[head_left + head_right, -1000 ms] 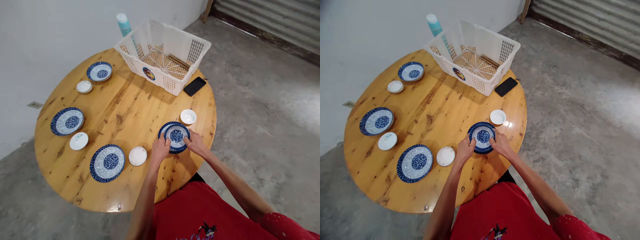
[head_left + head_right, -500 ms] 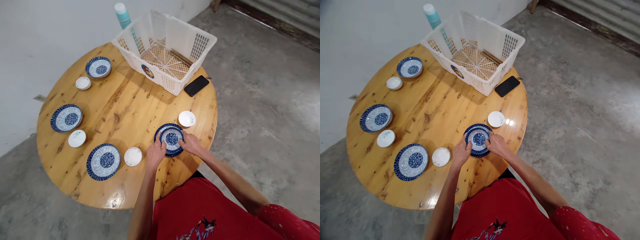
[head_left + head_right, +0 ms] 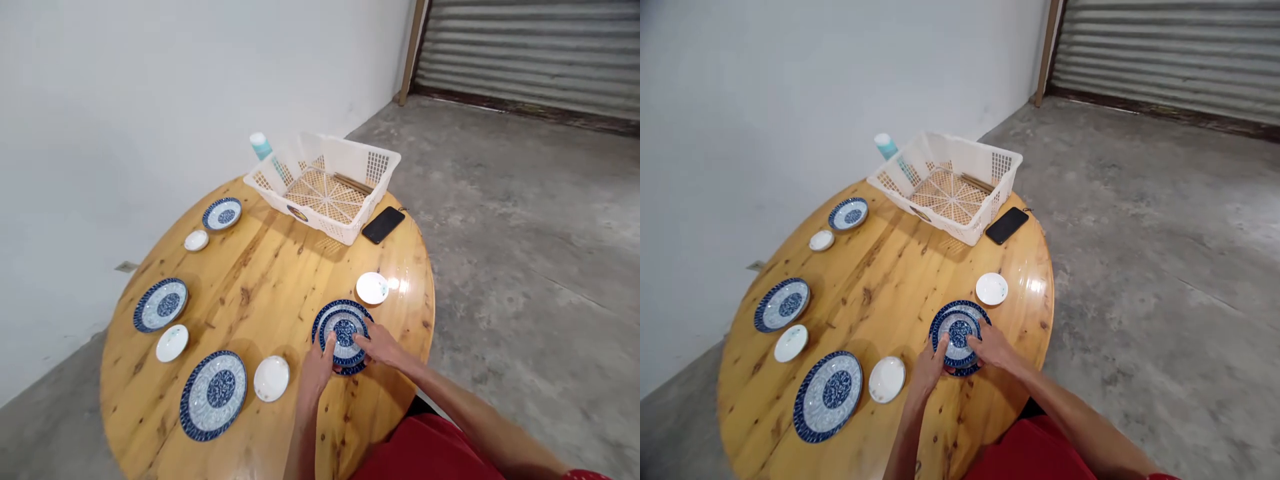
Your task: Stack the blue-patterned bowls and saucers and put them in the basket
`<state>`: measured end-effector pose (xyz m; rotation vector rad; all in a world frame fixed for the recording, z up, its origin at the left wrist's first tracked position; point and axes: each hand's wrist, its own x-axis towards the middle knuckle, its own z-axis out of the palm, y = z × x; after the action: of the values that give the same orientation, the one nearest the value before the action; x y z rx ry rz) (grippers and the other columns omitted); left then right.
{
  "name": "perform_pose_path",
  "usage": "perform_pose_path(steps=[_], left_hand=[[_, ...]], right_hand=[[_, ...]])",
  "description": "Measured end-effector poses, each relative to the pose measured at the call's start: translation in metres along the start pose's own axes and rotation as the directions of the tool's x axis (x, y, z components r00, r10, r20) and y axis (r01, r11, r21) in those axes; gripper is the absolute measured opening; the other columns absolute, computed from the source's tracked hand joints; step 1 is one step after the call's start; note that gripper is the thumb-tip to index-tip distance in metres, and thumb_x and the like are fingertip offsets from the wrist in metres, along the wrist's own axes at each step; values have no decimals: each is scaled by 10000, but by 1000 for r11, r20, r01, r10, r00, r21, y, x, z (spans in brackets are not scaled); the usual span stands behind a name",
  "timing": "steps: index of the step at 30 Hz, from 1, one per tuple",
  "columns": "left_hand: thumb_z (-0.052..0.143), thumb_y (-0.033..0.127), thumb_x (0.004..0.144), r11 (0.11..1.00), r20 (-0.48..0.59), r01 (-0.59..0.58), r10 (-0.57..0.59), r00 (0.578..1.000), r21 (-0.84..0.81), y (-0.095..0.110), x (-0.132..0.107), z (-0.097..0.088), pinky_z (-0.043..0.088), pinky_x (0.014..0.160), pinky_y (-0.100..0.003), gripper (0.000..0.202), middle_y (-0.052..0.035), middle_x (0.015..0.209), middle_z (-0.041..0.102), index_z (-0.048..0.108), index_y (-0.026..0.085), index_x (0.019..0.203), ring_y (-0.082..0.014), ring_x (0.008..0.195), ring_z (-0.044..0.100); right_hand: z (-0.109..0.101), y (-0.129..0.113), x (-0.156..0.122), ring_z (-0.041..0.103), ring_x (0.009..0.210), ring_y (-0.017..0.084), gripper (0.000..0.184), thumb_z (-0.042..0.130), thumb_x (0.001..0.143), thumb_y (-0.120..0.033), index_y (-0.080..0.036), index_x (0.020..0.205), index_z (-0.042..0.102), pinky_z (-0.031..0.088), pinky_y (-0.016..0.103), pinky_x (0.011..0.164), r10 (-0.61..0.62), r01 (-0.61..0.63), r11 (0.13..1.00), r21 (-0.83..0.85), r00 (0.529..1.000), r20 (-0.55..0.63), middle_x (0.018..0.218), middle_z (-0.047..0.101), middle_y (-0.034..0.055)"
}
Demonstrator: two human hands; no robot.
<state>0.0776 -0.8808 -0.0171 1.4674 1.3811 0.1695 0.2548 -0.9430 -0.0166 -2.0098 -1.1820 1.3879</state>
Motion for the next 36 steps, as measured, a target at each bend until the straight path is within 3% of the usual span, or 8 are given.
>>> perform_pose_path(steps=[4, 10, 13, 17, 21, 26, 31, 36], left_hand=[[494, 645, 870, 970, 23, 30, -25, 999, -242, -5, 3, 10, 561, 510, -299, 680, -163, 1255, 636, 462, 196, 1379, -232, 783, 712], [557, 614, 842, 956, -86, -16, -10, 996, -293, 0, 0, 18, 611, 646, -345, 665, -163, 1283, 614, 495, 177, 1341, -286, 1066, 644], [583, 566, 839, 955, -147, -85, 44, 988, -283, 3, -6, 22, 585, 839, -416, 631, -166, 1256, 637, 531, 145, 1306, -287, 1105, 634], [589, 546, 841, 954, -235, -215, 164, 958, -208, 6, -23, 26, 442, 1063, -442, 563, -159, 1257, 652, 610, 119, 1208, -288, 1203, 589], [555, 557, 861, 960, -174, -214, 183, 968, -180, 9, -48, 25, 449, 1058, -442, 560, -150, 1270, 653, 626, 115, 1197, -291, 1214, 586], [521, 489, 894, 955, -177, -239, 209, 962, -173, -5, -78, 20, 433, 1084, -413, 519, -122, 1303, 642, 602, 129, 1259, -264, 1243, 571], [520, 444, 887, 959, -213, -204, 161, 964, -195, -36, -99, 12, 435, 1083, -403, 529, -120, 1322, 627, 559, 131, 1312, -258, 1236, 577], [508, 481, 887, 979, -254, -141, 100, 962, -148, -49, -117, 6, 454, 1062, -415, 552, -117, 1265, 657, 559, 153, 1328, -273, 1222, 587]], right_hand=[[8, 8, 6, 676, 561, 215, 608, 465, 878, -301, -119, 1430, 285, 522, 301, 480, 24, -48, 954, 294, 996, 85, 878, 714, 126], [11, 8, 9, 678, 556, 224, 695, 467, 814, -182, -83, 1457, 221, 552, 319, 484, 7, -38, 913, 406, 997, 76, 776, 692, 98], [7, 8, 4, 680, 566, 222, 687, 456, 805, -161, -71, 1454, 249, 544, 302, 488, -19, -4, 926, 376, 998, 57, 739, 683, 86], [-6, 5, -18, 664, 557, 195, 701, 457, 802, -172, -95, 1473, 267, 511, 273, 498, -96, 90, 953, 288, 995, 9, 809, 697, 90], [-11, 3, -48, 654, 646, 189, 647, 474, 786, -179, -74, 1418, 385, 485, 266, 613, -167, 178, 976, 126, 981, -95, 790, 695, 72], [16, 5, -76, 652, 777, 214, 629, 470, 782, -184, -77, 1400, 423, 456, 278, 680, -191, 200, 979, 40, 967, -170, 882, 707, 93], [50, 2, -92, 639, 767, 206, 626, 474, 783, -173, -84, 1400, 417, 437, 272, 670, -195, 201, 979, 20, 968, -160, 885, 707, 92], [61, -3, -102, 623, 750, 197, 621, 485, 790, -193, -112, 1402, 415, 412, 268, 661, -239, 238, 971, -27, 962, -130, 883, 701, 77]])
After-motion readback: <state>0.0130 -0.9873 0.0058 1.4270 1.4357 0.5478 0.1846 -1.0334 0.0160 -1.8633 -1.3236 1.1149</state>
